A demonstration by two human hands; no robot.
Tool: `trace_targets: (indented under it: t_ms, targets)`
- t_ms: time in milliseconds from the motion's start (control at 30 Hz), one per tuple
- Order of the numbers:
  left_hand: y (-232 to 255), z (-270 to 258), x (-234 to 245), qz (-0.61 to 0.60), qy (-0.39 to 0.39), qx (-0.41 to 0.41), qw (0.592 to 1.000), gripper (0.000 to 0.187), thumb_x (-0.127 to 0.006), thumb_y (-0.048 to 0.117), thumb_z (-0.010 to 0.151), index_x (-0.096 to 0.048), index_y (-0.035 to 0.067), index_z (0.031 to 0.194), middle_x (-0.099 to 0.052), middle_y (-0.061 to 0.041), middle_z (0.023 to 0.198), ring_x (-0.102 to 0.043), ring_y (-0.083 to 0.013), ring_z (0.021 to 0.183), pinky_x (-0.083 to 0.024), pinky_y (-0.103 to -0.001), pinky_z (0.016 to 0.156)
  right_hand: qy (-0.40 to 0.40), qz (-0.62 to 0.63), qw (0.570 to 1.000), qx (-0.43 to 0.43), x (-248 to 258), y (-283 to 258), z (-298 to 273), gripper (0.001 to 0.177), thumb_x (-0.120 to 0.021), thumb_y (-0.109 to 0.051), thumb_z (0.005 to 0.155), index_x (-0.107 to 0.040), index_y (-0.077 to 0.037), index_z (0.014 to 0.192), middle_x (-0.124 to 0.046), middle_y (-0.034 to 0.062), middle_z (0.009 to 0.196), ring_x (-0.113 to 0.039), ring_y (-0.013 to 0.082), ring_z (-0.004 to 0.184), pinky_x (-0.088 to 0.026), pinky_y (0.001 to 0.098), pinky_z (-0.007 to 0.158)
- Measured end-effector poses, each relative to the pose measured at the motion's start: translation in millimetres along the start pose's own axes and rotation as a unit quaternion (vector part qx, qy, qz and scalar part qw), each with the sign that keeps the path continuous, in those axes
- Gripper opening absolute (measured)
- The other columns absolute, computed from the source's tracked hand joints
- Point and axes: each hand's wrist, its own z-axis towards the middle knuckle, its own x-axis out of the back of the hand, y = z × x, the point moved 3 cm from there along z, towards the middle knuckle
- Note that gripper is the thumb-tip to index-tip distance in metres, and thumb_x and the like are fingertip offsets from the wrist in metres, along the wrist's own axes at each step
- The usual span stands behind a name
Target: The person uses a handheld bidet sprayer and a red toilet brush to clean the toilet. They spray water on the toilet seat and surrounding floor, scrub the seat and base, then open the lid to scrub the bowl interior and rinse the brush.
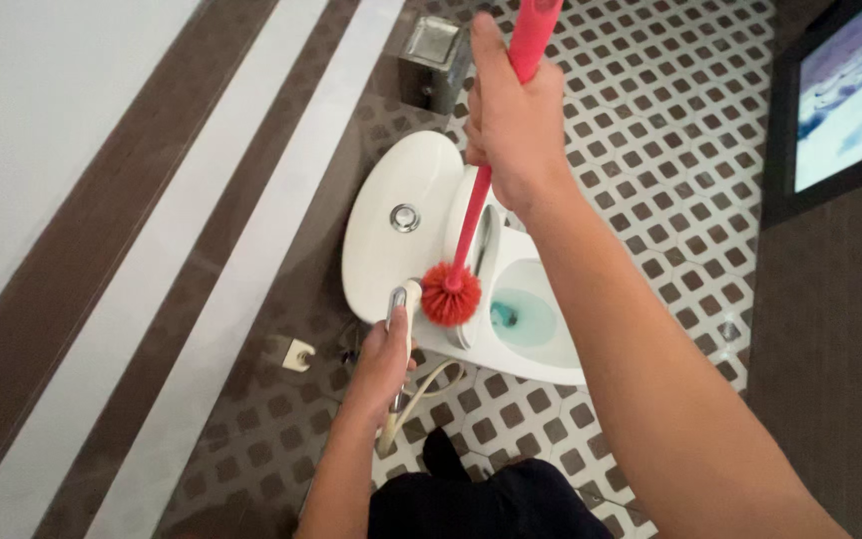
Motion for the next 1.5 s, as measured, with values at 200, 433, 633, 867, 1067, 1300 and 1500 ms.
trace_targets:
  t_ms: [200,433,633,867,1067,1300,1500]
  targets:
    - [-3,-13,7,-0.024,-0.002,-0.018,1.0,0.061,-0.038,0.057,0.098,-0.062,0.009,0.128,-0.06,-0.003,0.091,-0.053,-0.0148,0.073,-0.049,-0.032,0.067,0.169,0.018,0.984,-0.048,30,91,-14,0.033,-0.061,-0.032,0.099,-0.049,-0.011,0.076,-0.043,-0.0035,0.052,-0.042,0.0104,0.039,-0.036,0.0309,0.035]
    - [-5,-25,11,-0.045,0.008,0.0,0.999,0.058,-0.038,0.056,0.098,-0.059,0.011,0.127,-0.06,-0.003,0.092,-0.055,-0.0143,0.075,-0.049,-0.033,0.066,0.148,0.103,0.983,0.046,66,40,24,0.04,-0.061,-0.032,0.103,-0.044,-0.012,0.073,-0.041,-0.0013,0.05,-0.038,0.0132,0.037,-0.032,0.0333,0.035]
    - [-15,-19,4,-0.038,0.01,-0.016,0.999,0.059,-0.041,0.057,0.098,-0.063,0.006,0.12,-0.062,-0.004,0.091,-0.058,-0.0151,0.074,-0.049,-0.033,0.064,0.181,0.127,0.975,0.034,83,60,2,0.028,-0.061,-0.028,0.1,-0.047,-0.015,0.08,-0.041,-0.002,0.051,-0.037,0.0139,0.036,-0.029,0.0342,0.033]
    - [-11,-10,5,-0.038,0.014,-0.016,0.999,0.063,-0.039,0.058,0.098,-0.063,0.006,0.124,-0.062,-0.005,0.091,-0.056,-0.0157,0.073,-0.049,-0.033,0.064,0.19,0.132,0.97,-0.076,93,84,-18,0.035,-0.059,-0.032,0.1,-0.041,-0.015,0.075,-0.034,-0.0043,0.05,-0.032,0.0114,0.036,-0.026,0.0307,0.035]
    - [9,-23,-10,0.007,-0.006,-0.018,1.0,0.067,-0.037,0.059,0.098,-0.06,0.006,0.132,-0.065,-0.006,0.097,-0.056,-0.0152,0.075,-0.051,-0.033,0.069,0.104,0.048,0.993,-0.023,104,30,9,0.05,-0.061,-0.041,0.103,-0.033,-0.017,0.069,-0.031,-0.0061,0.05,-0.027,0.0084,0.037,-0.022,0.0285,0.035]
    - [28,-29,-22,0.014,-0.037,-0.033,0.999,0.063,-0.041,0.057,0.099,-0.064,0.001,0.116,-0.058,-0.005,0.09,-0.056,-0.0144,0.075,-0.048,-0.032,0.066,0.106,-0.033,0.994,-0.022,65,96,-17,0.036,-0.066,-0.035,0.097,-0.055,-0.013,0.071,-0.043,-0.0078,0.056,-0.04,0.0064,0.045,-0.034,0.0273,0.041]
    - [36,-31,-25,0.023,-0.028,-0.003,0.999,0.056,-0.04,0.054,0.1,-0.064,0.005,0.112,-0.056,-0.007,0.077,-0.052,-0.016,0.067,-0.046,-0.033,0.063,0.084,-0.184,0.979,0.022,40,124,-22,0.047,-0.067,-0.034,0.097,-0.052,-0.007,0.062,-0.045,-0.0052,0.055,-0.038,0.0058,0.054,-0.034,0.0305,0.048]
